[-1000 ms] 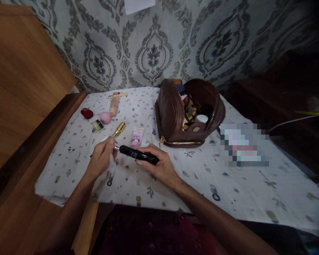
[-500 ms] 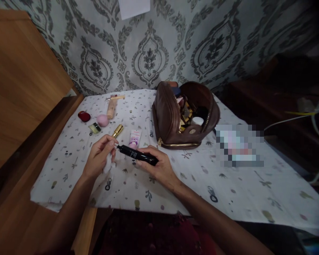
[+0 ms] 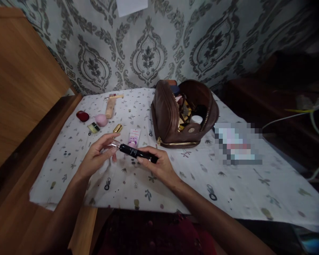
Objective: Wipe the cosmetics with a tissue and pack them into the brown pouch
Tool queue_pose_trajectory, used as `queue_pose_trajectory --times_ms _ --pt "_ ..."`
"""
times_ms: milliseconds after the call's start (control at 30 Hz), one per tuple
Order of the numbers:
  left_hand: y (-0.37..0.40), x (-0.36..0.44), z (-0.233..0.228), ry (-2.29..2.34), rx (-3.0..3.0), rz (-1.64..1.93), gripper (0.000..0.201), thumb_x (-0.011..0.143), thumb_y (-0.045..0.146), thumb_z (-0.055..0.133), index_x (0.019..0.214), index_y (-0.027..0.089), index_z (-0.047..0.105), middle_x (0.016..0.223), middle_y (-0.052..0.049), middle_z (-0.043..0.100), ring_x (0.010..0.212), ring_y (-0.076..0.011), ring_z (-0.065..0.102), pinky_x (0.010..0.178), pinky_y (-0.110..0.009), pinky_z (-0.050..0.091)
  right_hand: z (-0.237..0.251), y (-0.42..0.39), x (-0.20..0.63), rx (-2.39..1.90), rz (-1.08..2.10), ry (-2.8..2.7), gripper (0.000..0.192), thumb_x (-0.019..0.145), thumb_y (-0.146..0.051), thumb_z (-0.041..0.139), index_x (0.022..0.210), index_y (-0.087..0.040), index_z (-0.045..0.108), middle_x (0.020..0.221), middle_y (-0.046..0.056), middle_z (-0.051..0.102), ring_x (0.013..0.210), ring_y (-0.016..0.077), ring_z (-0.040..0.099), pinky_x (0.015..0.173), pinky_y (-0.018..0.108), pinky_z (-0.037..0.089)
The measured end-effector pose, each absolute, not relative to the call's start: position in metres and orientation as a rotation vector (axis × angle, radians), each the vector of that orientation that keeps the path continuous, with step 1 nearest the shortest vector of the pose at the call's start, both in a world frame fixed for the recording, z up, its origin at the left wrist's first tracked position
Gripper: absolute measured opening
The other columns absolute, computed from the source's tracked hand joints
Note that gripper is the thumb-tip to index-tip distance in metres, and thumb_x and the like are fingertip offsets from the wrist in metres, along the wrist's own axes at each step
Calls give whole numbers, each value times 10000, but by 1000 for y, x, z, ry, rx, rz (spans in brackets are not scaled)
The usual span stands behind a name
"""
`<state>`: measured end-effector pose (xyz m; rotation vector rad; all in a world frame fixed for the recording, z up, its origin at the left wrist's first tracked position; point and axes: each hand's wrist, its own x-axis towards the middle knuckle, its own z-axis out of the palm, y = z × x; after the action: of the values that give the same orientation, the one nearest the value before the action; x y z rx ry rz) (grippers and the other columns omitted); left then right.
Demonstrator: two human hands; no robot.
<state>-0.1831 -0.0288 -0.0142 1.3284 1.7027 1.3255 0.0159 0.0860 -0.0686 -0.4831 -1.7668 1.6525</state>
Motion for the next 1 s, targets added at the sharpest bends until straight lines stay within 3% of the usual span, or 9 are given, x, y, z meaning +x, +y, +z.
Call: queue_pose_trajectory --times_ms 100,200,300,400,500,667,733,867,1000 --pt "-27 -181 -13 1748 1280 1328 509 897 524 589 1279 194 523 779 11 667 506 -119 579 591 -265 484 -68 86 15 -465 1624 -1793 277 808 -380 718 994 -175 738 877 42 732 747 159 638 672 273 491" --pt "-24 -176 -14 1896 1253 1244 505 932 622 437 883 158 629 544 27 560 454 -125 524 527 -252 444 -68 86 15 -464 1607 -1803 269 806 -378 716 988 -183 740 871 40 728 744 157 637 667 273 491" --pt "-24 -175 -11 1894 1199 1151 581 922 640 427 590 173 525 503 8 516 445 -109 492 486 -238 414 -67 86 16 -458 1629 -1800 257 803 -367 719 986 -190 743 878 40 733 750 157 641 680 281 498" --pt "-27 -178 -6 1742 1162 1169 412 847 576 619 904 168 613 611 35 565 459 -96 489 453 -218 403 -67 86 16 -460 1654 -1777 256 799 -375 722 979 -195 746 877 38 741 741 155 645 679 286 504" --pt "-29 -181 -4 1657 1141 1176 587 825 570 657 1255 205 496 663 58 569 468 -103 489 420 -211 392 -66 85 16 -460 1669 -1747 248 791 -360 725 973 -194 748 879 38 743 744 157 650 692 291 503" --pt "-28 -184 -10 1801 1191 1096 498 904 627 506 700 172 504 549 42 474 459 -76 439 448 -199 364 -64 84 16 -455 1692 -1732 238 777 -340 735 956 -185 751 876 42 742 755 162 652 709 295 500" --pt "-27 -184 -9 1746 1206 1088 439 891 583 563 743 171 532 572 44 486 475 -79 450 460 -201 376 -64 85 16 -450 1705 -1709 248 774 -355 735 958 -190 756 853 37 738 736 158 644 690 288 499" --pt "-23 -180 1 1637 1263 1090 418 873 517 626 1132 199 548 660 59 537 498 -94 482 479 -213 413 -60 87 19 -465 1679 -1658 257 769 -360 731 955 -185 760 842 40 729 734 153 631 673 275 491" --pt "-12 -170 8 1781 1378 1054 372 953 512 498 789 182 549 569 46 500 508 -92 467 518 -211 404 -47 90 35 -473 1685 -1676 264 751 -348 741 936 -160 759 828 41 715 729 149 619 678 269 476"
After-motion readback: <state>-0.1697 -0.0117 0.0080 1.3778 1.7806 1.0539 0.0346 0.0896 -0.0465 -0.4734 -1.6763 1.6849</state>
